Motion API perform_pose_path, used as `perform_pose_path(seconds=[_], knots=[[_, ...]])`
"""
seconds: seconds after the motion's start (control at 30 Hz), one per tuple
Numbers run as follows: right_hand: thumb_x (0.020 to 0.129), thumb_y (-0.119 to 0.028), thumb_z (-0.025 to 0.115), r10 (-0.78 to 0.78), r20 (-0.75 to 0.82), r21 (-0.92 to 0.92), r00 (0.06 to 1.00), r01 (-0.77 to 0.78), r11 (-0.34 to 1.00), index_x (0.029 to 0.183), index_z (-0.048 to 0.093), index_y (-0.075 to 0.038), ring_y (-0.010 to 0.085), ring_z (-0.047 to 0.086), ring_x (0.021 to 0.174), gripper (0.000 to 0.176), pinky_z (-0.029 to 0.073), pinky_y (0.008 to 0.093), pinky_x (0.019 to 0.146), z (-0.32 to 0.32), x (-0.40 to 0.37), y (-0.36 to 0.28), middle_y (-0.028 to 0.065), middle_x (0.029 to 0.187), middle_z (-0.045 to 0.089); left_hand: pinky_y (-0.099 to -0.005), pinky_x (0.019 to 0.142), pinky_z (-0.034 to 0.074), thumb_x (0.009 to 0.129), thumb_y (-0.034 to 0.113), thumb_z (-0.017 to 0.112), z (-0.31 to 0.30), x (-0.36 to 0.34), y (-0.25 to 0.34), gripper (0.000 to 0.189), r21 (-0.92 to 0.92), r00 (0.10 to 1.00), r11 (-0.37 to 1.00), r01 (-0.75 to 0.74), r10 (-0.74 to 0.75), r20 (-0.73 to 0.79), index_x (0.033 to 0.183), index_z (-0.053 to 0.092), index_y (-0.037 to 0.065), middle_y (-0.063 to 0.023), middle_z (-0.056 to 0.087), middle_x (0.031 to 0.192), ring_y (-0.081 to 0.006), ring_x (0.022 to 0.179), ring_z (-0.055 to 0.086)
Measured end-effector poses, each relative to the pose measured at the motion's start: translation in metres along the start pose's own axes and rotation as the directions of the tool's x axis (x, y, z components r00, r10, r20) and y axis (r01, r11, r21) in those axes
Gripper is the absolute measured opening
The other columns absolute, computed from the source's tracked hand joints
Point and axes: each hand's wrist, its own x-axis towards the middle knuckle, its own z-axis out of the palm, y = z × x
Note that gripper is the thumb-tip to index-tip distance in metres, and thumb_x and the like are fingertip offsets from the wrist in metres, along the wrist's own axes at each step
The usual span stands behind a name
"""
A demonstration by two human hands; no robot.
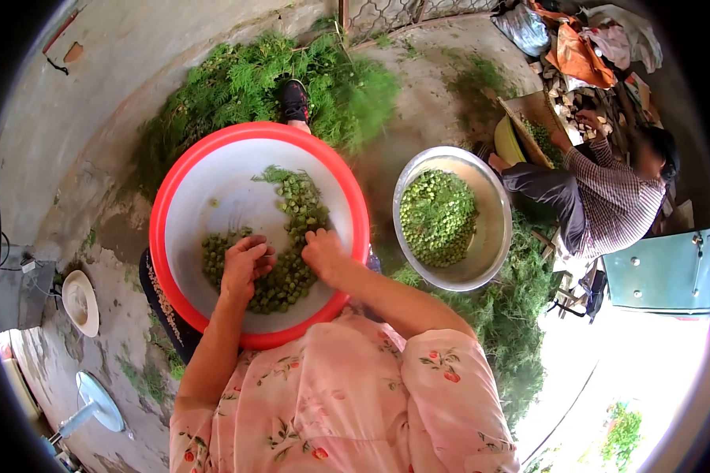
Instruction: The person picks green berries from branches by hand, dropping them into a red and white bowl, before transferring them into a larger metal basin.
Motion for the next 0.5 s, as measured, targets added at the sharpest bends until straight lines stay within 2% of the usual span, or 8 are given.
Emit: perform_pose_path(seconds=[0.1,0.3,0.4,0.5], knots=[[0.070,-0.012,0.057,0.000,0.011,-0.036,1.000,0.001,0.999,0.071,0.067,-0.008,0.0252,0.055,0.084,0.011,0.045,0.0358,0.066,0.002,0.001,-0.001,0.0083,0.085,0.054,-0.0265,0.058,0.048,0.083,0.010,0.057,0.000,0.000,-0.001,0.028,-0.014,1.000,1.000,0.002,-0.002,0.002,0.110,0.056,0.001,-0.0076,0.063,0.086,-0.0152,0.066,0.060],[0.069,-0.009,0.057,0.035,0.188,-0.052,0.982,-0.025,0.998,0.073,0.065,-0.006,0.0265,0.057,0.086,0.010,0.048,0.0362,0.069,-0.005,0.006,-0.004,0.0099,0.091,0.058,-0.0264,0.057,0.048,0.083,0.010,0.057,0.000,0.001,-0.001,0.029,-0.015,1.000,1.000,0.007,-0.007,0.003,0.111,0.056,0.001,-0.0078,0.063,0.085,-0.0149,0.066,0.060],[0.068,-0.008,0.059,0.019,0.194,-0.047,0.981,-0.010,0.999,0.072,0.065,-0.005,0.0278,0.059,0.084,0.008,0.049,0.0379,0.070,-0.005,0.005,-0.005,0.0122,0.088,0.059,-0.0263,0.057,0.048,0.082,0.011,0.057,0.002,-0.001,0.000,0.030,-0.020,1.000,1.000,-0.012,0.012,0.013,0.110,0.056,0.000,-0.0078,0.063,0.085,-0.0149,0.066,0.060],[0.068,-0.008,0.060,0.131,0.033,0.113,0.991,-0.134,0.985,0.073,0.064,-0.004,0.0301,0.060,0.079,0.008,0.050,0.0403,0.069,0.020,0.002,0.006,0.0148,0.082,0.058,-0.0270,0.060,0.048,0.082,0.013,0.057,-0.001,-0.001,-0.003,0.031,0.000,0.999,1.000,-0.020,0.020,0.037,0.111,0.056,0.001,-0.0080,0.063,0.087,-0.0152,0.067,0.060]])
